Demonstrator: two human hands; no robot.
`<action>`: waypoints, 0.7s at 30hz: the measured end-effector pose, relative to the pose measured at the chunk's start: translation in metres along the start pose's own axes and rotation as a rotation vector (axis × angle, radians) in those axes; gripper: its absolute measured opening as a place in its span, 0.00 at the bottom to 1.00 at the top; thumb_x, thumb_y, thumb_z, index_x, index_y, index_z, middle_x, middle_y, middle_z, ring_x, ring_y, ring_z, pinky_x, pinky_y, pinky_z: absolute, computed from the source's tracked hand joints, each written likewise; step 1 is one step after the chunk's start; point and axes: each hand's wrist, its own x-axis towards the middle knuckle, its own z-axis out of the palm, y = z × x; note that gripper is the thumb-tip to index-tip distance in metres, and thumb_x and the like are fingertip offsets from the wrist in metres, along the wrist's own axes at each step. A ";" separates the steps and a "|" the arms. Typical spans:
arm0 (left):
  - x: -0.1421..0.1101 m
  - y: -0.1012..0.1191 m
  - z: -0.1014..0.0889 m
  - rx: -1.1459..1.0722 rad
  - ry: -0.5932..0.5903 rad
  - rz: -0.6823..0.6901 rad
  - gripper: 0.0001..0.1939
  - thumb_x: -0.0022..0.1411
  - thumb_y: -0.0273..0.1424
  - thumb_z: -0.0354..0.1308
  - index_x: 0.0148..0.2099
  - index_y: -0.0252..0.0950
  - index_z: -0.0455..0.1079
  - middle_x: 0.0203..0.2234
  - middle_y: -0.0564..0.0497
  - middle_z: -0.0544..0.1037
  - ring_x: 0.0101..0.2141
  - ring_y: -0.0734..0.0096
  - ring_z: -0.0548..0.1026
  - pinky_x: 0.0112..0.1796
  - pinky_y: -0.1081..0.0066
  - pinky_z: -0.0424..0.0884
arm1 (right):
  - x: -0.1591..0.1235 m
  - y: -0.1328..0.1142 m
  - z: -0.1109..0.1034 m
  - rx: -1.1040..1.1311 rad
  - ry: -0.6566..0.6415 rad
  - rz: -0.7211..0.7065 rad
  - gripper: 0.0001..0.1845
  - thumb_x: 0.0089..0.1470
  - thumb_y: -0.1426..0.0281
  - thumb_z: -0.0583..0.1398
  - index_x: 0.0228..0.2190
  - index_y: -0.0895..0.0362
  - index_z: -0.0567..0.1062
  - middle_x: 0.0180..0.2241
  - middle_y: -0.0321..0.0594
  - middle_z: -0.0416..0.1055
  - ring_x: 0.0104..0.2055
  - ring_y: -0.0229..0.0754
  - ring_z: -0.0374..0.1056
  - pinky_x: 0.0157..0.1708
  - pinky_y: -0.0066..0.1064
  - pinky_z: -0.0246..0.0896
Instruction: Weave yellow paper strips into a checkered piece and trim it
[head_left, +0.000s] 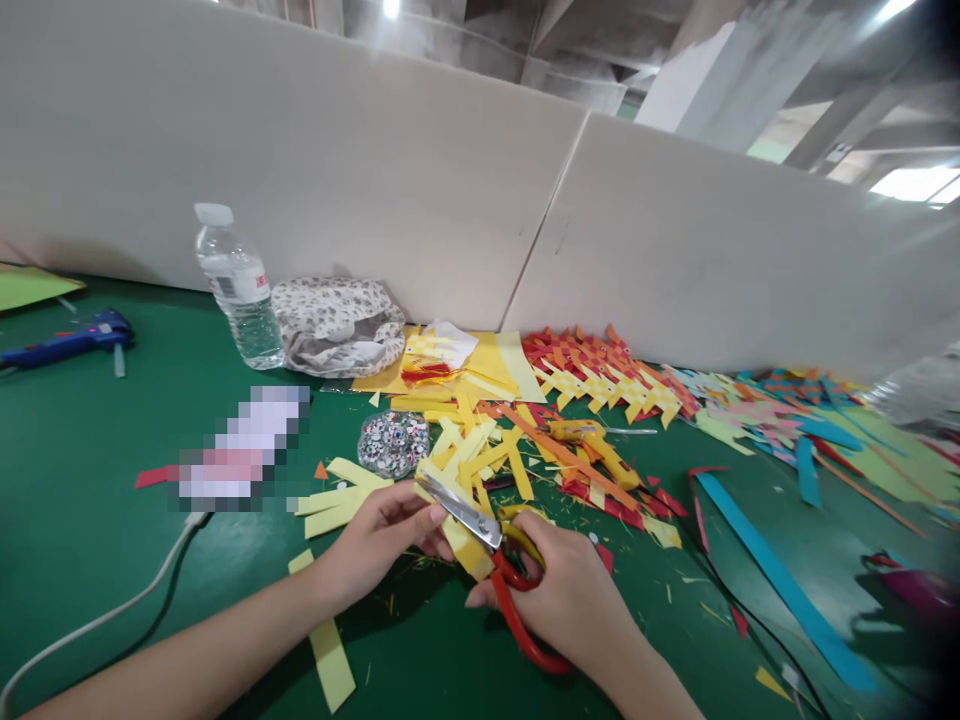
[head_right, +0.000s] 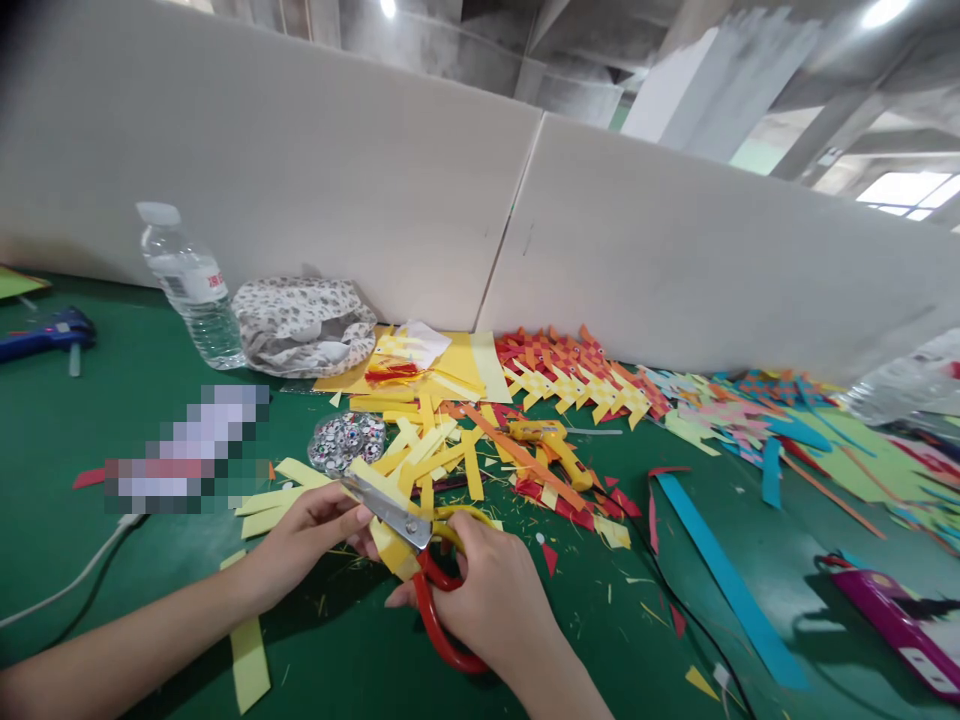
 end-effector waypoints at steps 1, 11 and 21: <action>0.000 -0.001 0.000 -0.004 -0.002 -0.003 0.11 0.54 0.38 0.60 0.31 0.35 0.71 0.21 0.53 0.78 0.24 0.73 0.76 0.28 0.76 0.69 | 0.000 0.000 -0.001 -0.011 -0.002 -0.005 0.22 0.39 0.53 0.62 0.23 0.53 0.58 0.17 0.29 0.61 0.19 0.36 0.55 0.19 0.26 0.46; 0.001 -0.001 -0.001 -0.020 -0.002 -0.019 0.12 0.54 0.39 0.60 0.29 0.34 0.71 0.20 0.53 0.78 0.24 0.73 0.76 0.27 0.77 0.68 | 0.000 0.000 0.001 0.009 -0.034 0.026 0.22 0.38 0.53 0.62 0.23 0.53 0.57 0.19 0.29 0.61 0.20 0.36 0.53 0.20 0.26 0.45; 0.003 -0.005 -0.002 -0.062 -0.019 -0.045 0.10 0.52 0.37 0.62 0.28 0.34 0.73 0.20 0.54 0.77 0.24 0.74 0.74 0.27 0.76 0.68 | -0.001 0.000 0.001 -0.011 -0.017 -0.002 0.22 0.38 0.53 0.62 0.22 0.52 0.56 0.17 0.27 0.56 0.19 0.35 0.50 0.19 0.26 0.44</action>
